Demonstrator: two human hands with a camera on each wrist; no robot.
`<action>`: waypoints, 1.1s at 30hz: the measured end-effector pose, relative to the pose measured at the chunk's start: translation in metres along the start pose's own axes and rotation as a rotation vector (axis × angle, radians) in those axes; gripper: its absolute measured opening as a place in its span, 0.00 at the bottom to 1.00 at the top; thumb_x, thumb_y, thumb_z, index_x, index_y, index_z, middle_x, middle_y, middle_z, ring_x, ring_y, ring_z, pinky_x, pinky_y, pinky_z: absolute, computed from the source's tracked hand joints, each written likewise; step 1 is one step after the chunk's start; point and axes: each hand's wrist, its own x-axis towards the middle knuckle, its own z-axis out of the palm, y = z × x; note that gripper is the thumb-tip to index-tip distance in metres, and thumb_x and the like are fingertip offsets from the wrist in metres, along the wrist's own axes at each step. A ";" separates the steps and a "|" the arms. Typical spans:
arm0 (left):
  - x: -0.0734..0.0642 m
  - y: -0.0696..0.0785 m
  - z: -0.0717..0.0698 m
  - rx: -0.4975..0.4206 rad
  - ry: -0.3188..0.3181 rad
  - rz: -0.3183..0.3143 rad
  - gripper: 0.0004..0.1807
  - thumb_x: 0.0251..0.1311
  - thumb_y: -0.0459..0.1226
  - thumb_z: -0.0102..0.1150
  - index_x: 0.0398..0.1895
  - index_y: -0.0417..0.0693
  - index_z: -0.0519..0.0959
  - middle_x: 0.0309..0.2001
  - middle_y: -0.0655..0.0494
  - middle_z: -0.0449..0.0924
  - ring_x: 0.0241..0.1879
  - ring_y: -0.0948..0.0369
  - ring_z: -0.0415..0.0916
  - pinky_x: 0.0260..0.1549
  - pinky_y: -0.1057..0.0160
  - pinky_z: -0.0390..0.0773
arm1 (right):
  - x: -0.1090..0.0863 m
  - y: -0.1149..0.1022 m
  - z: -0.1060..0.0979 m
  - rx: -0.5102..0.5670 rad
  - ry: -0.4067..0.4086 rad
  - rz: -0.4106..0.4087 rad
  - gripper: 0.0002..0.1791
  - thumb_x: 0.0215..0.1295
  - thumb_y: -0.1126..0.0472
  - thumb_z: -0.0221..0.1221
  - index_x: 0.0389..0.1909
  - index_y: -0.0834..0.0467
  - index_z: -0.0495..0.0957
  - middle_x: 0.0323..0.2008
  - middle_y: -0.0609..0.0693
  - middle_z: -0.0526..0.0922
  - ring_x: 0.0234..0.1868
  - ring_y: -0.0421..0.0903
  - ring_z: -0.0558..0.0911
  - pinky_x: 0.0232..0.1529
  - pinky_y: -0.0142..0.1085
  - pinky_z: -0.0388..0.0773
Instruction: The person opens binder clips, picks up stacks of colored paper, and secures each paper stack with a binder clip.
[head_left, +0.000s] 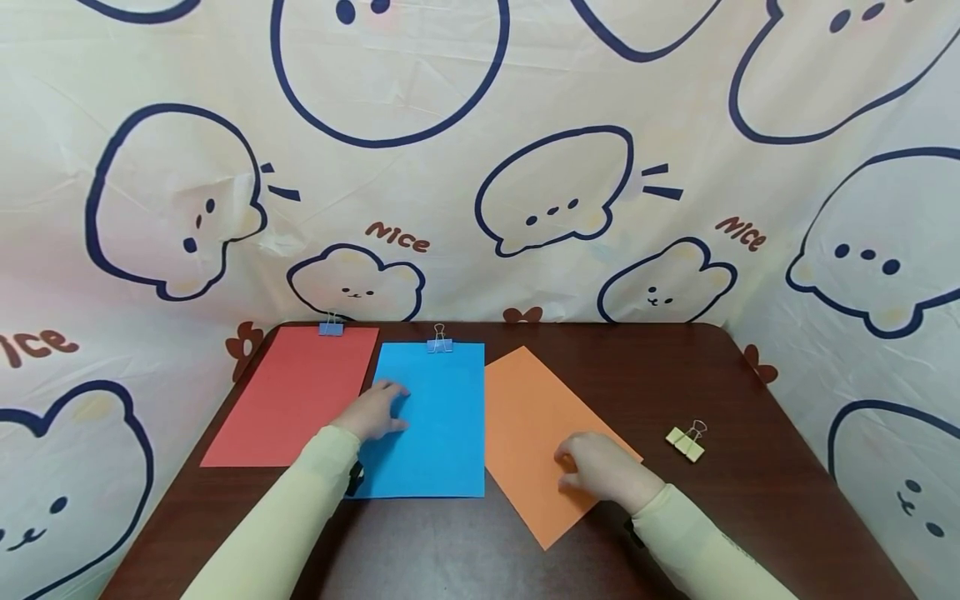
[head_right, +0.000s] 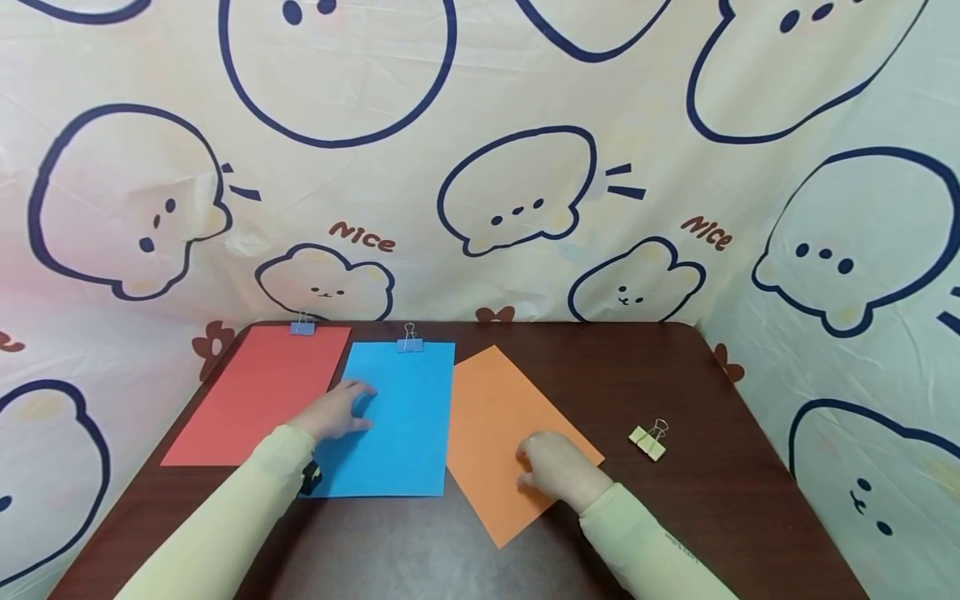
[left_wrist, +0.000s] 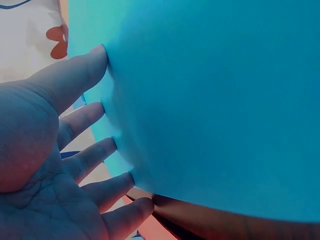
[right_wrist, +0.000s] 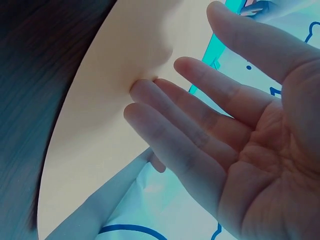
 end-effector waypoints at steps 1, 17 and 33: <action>0.000 0.000 0.000 0.001 -0.001 0.001 0.34 0.63 0.40 0.71 0.71 0.44 0.72 0.74 0.36 0.63 0.72 0.35 0.62 0.56 0.38 0.80 | 0.000 0.000 0.000 -0.003 0.001 -0.001 0.16 0.55 0.61 0.76 0.43 0.63 0.86 0.44 0.54 0.88 0.48 0.54 0.85 0.52 0.50 0.81; 0.001 -0.001 0.001 0.000 0.010 -0.001 0.34 0.64 0.39 0.71 0.72 0.45 0.71 0.75 0.37 0.62 0.73 0.36 0.61 0.58 0.37 0.78 | -0.001 0.000 0.000 -0.022 0.011 -0.015 0.17 0.55 0.61 0.76 0.43 0.63 0.86 0.43 0.54 0.88 0.47 0.54 0.85 0.51 0.49 0.82; -0.038 0.049 0.016 0.152 0.058 0.136 0.28 0.62 0.43 0.72 0.61 0.39 0.79 0.63 0.39 0.75 0.62 0.42 0.75 0.59 0.43 0.79 | -0.001 0.001 0.000 -0.039 0.025 -0.034 0.16 0.55 0.61 0.76 0.43 0.64 0.86 0.42 0.55 0.88 0.45 0.54 0.85 0.50 0.49 0.82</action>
